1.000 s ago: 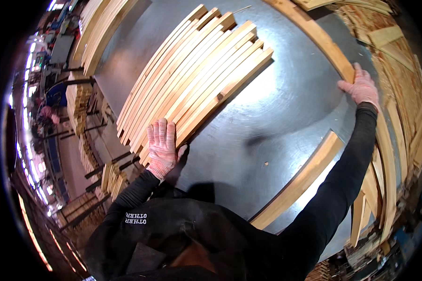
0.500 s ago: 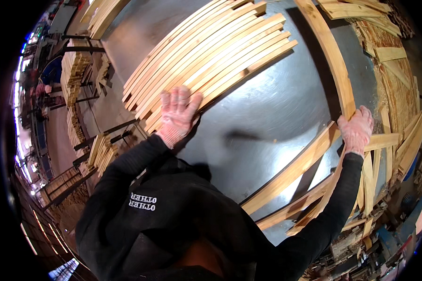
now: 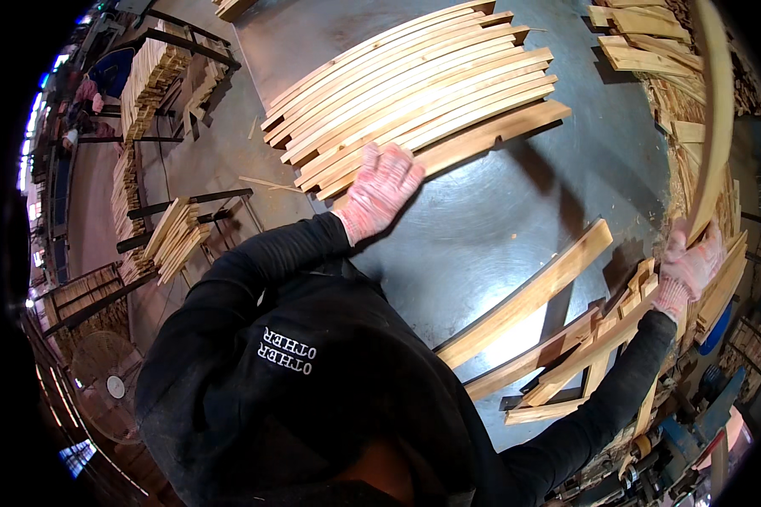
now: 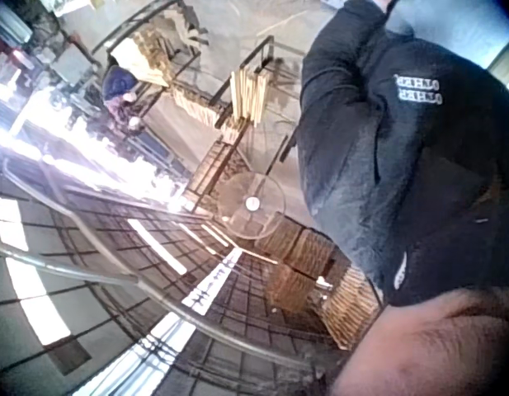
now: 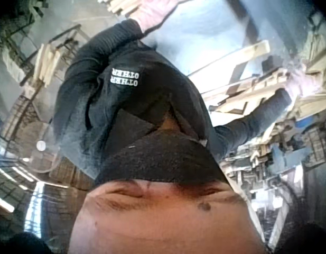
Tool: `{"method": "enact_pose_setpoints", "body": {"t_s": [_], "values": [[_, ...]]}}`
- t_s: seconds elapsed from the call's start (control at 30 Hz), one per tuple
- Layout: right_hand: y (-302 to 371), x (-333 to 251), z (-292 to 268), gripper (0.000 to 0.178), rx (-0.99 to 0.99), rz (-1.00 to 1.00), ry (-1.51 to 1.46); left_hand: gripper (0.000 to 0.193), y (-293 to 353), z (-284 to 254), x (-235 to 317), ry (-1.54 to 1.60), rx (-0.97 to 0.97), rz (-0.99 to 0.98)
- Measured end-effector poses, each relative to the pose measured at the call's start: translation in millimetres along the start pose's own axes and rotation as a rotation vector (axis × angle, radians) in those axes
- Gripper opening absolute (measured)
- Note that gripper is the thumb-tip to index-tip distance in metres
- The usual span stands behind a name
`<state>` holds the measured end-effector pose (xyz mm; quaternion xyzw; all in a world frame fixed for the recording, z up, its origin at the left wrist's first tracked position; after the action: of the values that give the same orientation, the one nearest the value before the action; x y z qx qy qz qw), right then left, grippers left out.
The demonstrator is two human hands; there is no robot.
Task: The person repeatedly picks up wooden planks from a large pile on the floor and arranges them into a neat stack on a metal table. They handle the planks one by one or in small groups, aligning them carefully to form a uniform pile.
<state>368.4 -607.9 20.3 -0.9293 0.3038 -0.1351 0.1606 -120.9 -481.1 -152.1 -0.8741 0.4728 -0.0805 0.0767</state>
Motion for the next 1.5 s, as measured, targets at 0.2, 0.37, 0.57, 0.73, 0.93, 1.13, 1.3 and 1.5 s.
{"method": "enact_pose_setpoints", "body": {"t_s": [0.2,0.37,0.57,0.73,0.93,1.13,1.3,1.5], "values": [[-72.0,13.5,19.8,0.051,-0.23,0.097,-0.54,0.08,-8.5,3.5,-40.9,-0.027,-0.097,-0.256],[-58.1,-65.0,-16.5,0.059,-0.413,0.358,-1.962,0.086,-14.1,3.2,-37.3,-0.084,-0.17,-0.276],[204.9,-214.0,55.9,0.039,-0.062,0.315,-0.885,0.08,-10.3,10.3,-40.9,-0.079,-0.135,-0.278],[326.4,-337.0,75.2,0.045,-0.61,0.395,-0.755,0.093,18.8,-19.5,-49.9,0.001,-0.015,-0.388],[227.1,-336.0,27.8,0.051,-0.613,0.179,-0.833,0.081,149.1,-9.2,-115.8,0.618,0.435,-1.249],[121.3,-385.4,84.1,0.043,-1.186,0.729,-1.442,0.078,162.9,39.8,-84.1,1.332,0.311,-1.875],[133.2,-377.8,86.9,0.037,-1.196,0.698,-1.331,0.052,151.6,16.5,-49.5,0.936,-0.31,-1.347],[175.9,-320.9,152.4,0.028,-1.119,0.684,-1.312,0.032,76.5,-82.1,-29.9,0.816,-0.448,-0.674]]}}
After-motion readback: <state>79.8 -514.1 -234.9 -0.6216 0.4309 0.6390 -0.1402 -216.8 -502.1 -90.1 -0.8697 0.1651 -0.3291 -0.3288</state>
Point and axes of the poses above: each hand's wrist, its own y-axis away from the middle knuckle, its own z-axis out of the palm, x = y × z, the point moved 3 cm from there along -y, towards the middle knuckle, and after that the axes turned 4 degrees about y, right-handed, at the moved point
